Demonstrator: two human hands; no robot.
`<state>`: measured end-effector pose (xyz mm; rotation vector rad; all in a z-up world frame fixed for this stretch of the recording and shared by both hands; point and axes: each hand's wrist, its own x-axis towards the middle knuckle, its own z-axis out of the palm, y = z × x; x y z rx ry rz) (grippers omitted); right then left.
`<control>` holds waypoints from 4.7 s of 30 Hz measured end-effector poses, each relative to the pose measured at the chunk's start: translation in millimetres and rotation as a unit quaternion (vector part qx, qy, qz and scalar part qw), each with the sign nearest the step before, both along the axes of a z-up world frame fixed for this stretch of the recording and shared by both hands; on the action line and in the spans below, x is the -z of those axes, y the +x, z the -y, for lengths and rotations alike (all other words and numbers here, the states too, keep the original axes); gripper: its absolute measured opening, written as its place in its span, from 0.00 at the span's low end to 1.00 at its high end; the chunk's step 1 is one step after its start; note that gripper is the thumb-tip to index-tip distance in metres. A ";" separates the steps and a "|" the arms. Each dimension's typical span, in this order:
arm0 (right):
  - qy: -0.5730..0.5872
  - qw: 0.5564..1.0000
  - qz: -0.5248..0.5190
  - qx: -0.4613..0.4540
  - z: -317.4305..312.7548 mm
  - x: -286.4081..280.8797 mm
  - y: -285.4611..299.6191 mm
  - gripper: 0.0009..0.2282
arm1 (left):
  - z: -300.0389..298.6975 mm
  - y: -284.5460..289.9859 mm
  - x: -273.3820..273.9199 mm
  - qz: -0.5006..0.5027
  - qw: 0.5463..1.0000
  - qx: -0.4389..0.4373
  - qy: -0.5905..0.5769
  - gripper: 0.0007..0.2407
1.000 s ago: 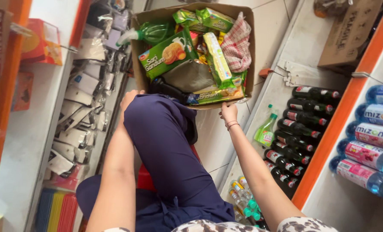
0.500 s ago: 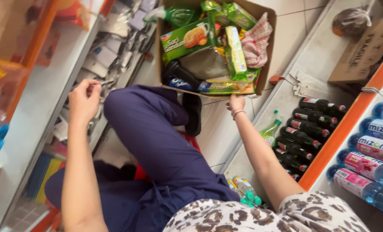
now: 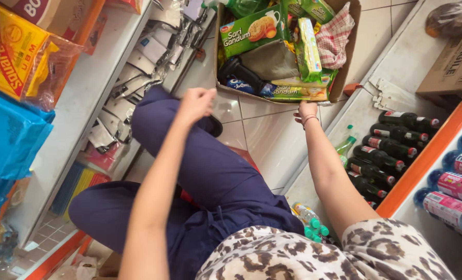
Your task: The person sprays a cleaning solution and wipes down store shelves with a cloth before scanning snacks and placing them onto the shelves.
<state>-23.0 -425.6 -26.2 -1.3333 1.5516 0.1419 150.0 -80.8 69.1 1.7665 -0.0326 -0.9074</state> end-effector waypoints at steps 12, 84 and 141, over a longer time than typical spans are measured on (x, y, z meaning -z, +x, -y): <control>-0.024 0.999 0.019 0.020 -41.9 -64.3 7.6 0.15 | 94.0 13.0 130.8 -0.092 0.956 -0.137 0.241 0.22; -0.274 0.651 0.611 -0.357 -195.4 -240.0 123.6 0.07 | 38.6 9.3 -136.6 0.521 0.837 -0.166 0.007 0.29; 0.408 0.601 0.478 -0.494 -558.1 -395.2 172.1 0.15 | -383.9 -156.4 -319.6 0.243 0.764 -0.408 -0.436 0.40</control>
